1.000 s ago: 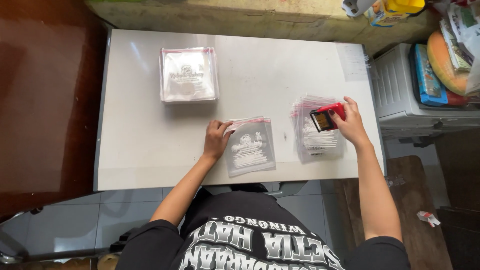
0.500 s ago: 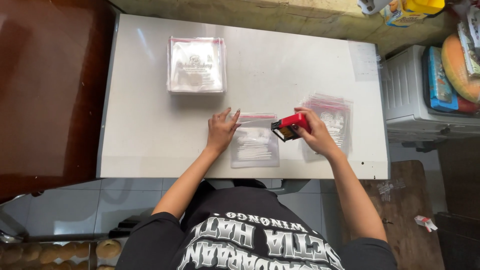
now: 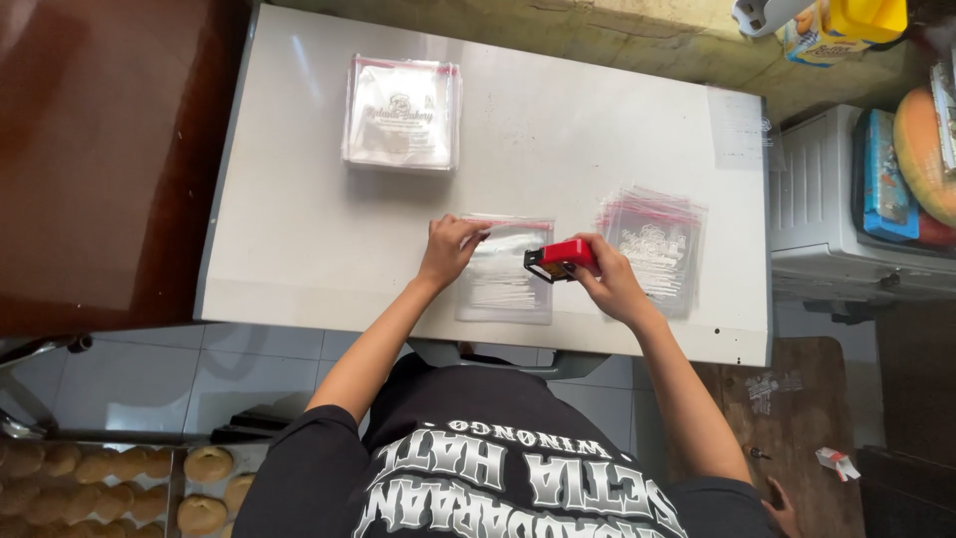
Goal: The person stamps a sequence of plastic bags by hand using a red ink stamp on a white table.
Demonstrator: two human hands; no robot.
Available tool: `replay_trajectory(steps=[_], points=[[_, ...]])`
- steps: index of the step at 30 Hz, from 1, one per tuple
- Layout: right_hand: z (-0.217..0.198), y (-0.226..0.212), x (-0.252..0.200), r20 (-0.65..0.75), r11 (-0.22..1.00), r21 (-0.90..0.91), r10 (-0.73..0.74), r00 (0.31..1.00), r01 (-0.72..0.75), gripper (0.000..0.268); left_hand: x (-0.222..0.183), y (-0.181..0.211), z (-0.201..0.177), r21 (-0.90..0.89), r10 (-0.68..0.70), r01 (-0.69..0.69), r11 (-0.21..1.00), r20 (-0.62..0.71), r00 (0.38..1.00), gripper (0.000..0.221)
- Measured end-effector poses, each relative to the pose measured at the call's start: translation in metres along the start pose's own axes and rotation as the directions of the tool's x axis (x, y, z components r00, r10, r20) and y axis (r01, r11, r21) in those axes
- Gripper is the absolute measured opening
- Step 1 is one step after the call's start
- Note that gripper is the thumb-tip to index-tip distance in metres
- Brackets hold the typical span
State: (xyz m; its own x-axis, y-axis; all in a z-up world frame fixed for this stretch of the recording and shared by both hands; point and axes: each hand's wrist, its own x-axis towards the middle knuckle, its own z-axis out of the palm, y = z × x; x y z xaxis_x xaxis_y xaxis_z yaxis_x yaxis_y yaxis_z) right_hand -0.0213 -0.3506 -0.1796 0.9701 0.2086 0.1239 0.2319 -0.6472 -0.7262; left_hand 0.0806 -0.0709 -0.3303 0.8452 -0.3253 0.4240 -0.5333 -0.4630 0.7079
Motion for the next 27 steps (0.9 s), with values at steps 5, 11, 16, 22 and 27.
replay_trajectory(steps=[5,11,16,22,27], points=[[0.037,-0.002,-0.001,0.013,0.991,-0.079,-0.106,0.994,0.107,0.047,0.0,-0.021,0.015,0.052,-0.045,0.047,0.998,-0.032,0.998,0.012],[0.069,-0.043,-0.012,0.177,0.912,-0.309,-0.223,0.959,0.269,0.045,-0.005,-0.015,0.018,0.028,-0.09,0.091,0.995,-0.042,0.995,0.013],[0.081,-0.049,-0.016,0.25,0.876,-0.374,-0.223,0.942,0.306,0.044,-0.006,-0.01,0.017,0.039,-0.116,0.118,0.992,-0.06,0.991,0.013],[0.088,-0.046,-0.018,0.258,0.856,-0.421,-0.205,0.944,0.301,0.044,-0.007,-0.014,0.02,0.049,-0.127,0.129,0.99,-0.047,0.991,0.012],[0.094,-0.045,-0.017,0.274,0.861,-0.418,-0.184,0.944,0.289,0.043,-0.01,-0.02,0.024,0.05,-0.14,0.142,0.989,-0.039,0.989,0.014]])
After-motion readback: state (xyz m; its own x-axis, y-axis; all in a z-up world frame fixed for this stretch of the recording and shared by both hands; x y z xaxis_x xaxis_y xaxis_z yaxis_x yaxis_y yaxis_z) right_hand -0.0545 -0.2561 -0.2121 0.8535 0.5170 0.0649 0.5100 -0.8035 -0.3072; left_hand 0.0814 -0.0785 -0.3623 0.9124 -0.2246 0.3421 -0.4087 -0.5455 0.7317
